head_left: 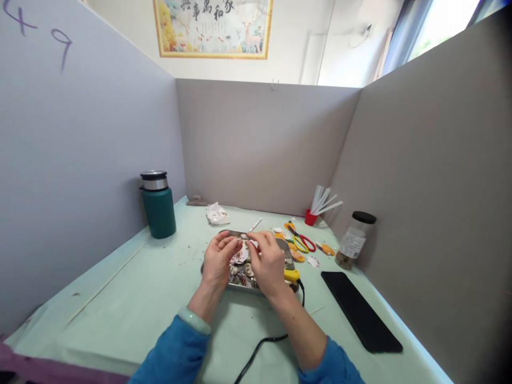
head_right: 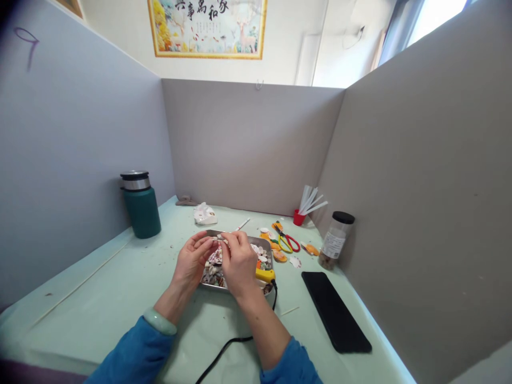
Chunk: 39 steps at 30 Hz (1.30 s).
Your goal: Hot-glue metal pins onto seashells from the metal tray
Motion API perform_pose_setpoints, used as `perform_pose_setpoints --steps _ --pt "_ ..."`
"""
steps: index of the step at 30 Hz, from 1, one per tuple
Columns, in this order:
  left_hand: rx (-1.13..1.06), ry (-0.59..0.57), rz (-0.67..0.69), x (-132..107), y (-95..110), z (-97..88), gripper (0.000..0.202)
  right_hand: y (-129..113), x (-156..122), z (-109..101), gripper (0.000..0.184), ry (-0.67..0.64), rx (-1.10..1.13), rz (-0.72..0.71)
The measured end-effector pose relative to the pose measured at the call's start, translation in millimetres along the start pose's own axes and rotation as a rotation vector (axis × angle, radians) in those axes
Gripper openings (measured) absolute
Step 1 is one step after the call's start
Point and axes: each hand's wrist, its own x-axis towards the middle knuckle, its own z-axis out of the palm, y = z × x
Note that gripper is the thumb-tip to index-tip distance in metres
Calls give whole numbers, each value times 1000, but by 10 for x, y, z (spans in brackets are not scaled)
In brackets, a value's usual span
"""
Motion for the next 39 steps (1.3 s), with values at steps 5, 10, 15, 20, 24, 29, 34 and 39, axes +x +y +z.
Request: perform_pose_setpoints --steps 5,10,15,20,24,29,34,39 --pt "9 18 10 23 27 -34 43 41 36 -52 19 -80 -109 26" --pt "32 35 24 45 35 -69 43 252 43 -301 9 -272 -290 57" --pt "53 42 40 32 36 -49 45 502 -62 -523 26 -526 -408 128" --pt "94 28 62 23 36 -47 46 539 -128 -538 29 -625 -358 211" --pt "123 20 75 35 23 -64 46 550 -108 -585 19 -544 -199 276" --pt "148 10 81 38 -3 -76 47 584 -69 -635 31 -360 133 407" --pt "165 -5 76 23 -9 -77 48 511 -112 -536 36 -312 475 510" --pt "171 8 75 21 -10 -63 50 419 -176 -464 36 -366 701 548"
